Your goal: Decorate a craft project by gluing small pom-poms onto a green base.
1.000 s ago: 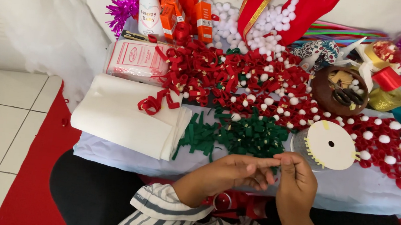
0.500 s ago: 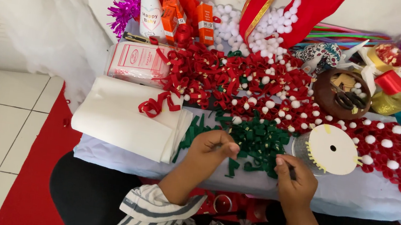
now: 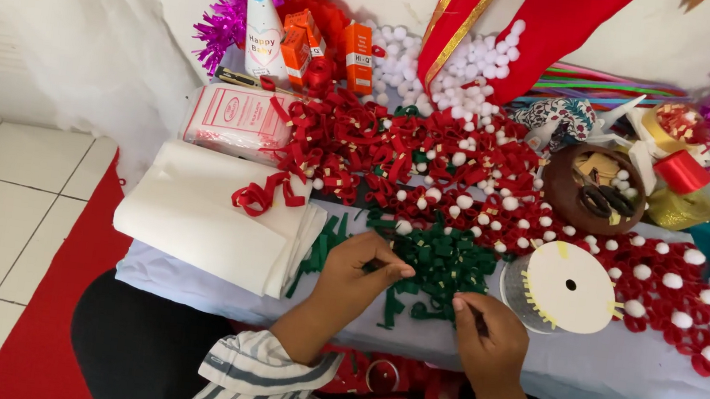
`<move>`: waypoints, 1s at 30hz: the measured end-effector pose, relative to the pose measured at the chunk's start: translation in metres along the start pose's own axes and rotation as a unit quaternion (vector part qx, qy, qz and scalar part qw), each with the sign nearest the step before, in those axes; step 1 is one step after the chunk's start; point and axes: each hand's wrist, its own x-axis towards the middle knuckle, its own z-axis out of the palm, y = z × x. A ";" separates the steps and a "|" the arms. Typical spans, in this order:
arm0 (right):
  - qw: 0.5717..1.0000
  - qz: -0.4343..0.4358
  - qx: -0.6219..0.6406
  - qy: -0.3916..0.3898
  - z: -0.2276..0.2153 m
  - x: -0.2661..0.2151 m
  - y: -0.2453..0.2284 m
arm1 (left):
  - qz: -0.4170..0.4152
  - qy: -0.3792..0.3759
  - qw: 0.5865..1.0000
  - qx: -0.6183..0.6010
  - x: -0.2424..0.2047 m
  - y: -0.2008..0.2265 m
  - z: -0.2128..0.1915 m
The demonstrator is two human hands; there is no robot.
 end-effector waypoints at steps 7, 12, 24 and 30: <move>0.998 -0.005 0.059 0.005 -0.004 0.002 0.001 | -0.032 -0.005 0.997 0.073 0.000 -0.010 0.004; 0.981 0.168 0.079 -0.060 -0.013 0.004 -0.005 | 0.014 -0.008 0.987 0.161 0.017 0.013 0.003; 0.987 0.115 0.100 -0.056 -0.012 0.005 0.001 | -0.142 0.015 0.857 0.496 0.112 -0.041 0.009; 0.988 0.081 0.128 -0.039 -0.010 0.003 0.004 | -0.091 0.092 0.876 0.465 0.101 -0.028 0.000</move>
